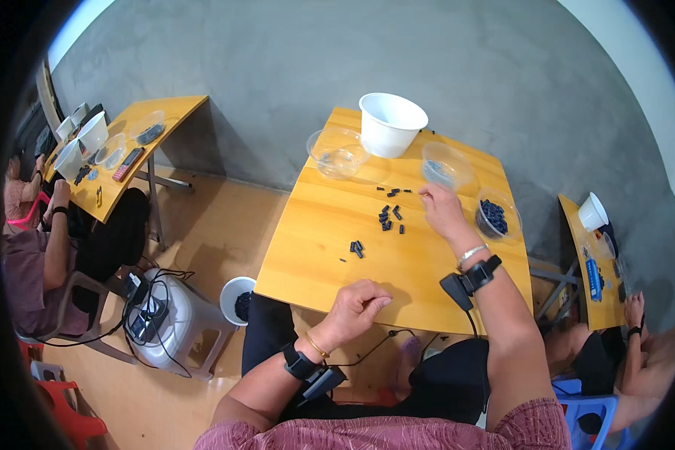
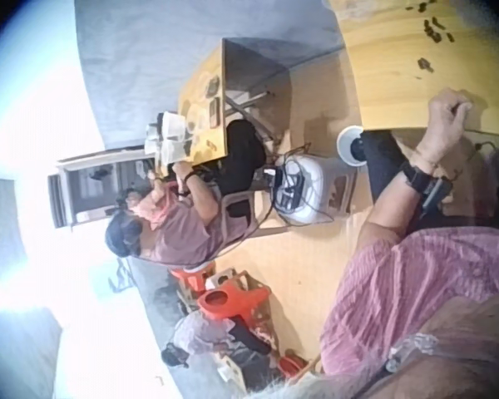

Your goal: Assembling small black plastic components by hand in a workshop setting.

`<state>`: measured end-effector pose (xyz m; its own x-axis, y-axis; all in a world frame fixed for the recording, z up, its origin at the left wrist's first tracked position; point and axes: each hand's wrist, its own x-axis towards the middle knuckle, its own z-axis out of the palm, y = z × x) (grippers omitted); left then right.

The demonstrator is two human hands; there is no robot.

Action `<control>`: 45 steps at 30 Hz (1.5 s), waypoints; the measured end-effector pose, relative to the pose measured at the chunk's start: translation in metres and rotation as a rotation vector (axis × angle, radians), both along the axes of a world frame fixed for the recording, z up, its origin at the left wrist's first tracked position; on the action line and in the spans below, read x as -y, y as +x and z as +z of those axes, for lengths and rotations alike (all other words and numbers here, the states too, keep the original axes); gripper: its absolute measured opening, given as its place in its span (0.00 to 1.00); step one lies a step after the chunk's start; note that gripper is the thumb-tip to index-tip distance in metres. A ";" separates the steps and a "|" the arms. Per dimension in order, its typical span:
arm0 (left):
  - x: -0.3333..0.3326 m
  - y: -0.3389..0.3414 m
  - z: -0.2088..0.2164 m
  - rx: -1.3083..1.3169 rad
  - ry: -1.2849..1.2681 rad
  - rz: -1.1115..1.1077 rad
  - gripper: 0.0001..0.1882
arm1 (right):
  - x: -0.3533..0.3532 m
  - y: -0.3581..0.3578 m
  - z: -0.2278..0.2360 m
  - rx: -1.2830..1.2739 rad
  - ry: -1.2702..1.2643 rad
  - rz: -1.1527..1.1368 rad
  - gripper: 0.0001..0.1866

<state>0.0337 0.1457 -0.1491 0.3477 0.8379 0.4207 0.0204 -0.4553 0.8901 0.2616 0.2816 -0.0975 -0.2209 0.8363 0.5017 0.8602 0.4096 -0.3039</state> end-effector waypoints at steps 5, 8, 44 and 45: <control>-0.003 -0.006 0.005 0.083 -0.167 -0.150 0.02 | -0.045 -0.012 -0.019 0.143 -0.041 -0.025 0.08; -0.006 -0.007 0.000 0.049 -0.051 -0.159 0.03 | -0.057 -0.021 -0.026 0.235 -0.076 -0.055 0.09; -0.004 0.015 0.004 0.307 -0.473 -0.244 0.05 | 0.075 0.055 -0.023 -0.053 -0.085 -0.060 0.03; -0.004 0.016 0.003 0.306 -0.474 -0.242 0.05 | 0.065 0.059 -0.023 -0.035 -0.091 -0.086 0.03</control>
<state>0.0499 0.1501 -0.1457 0.4739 0.8706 0.1320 -0.3227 0.0322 0.9459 0.3211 0.2167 -0.1200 -0.1305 0.8939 0.4288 0.8792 0.3042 -0.3666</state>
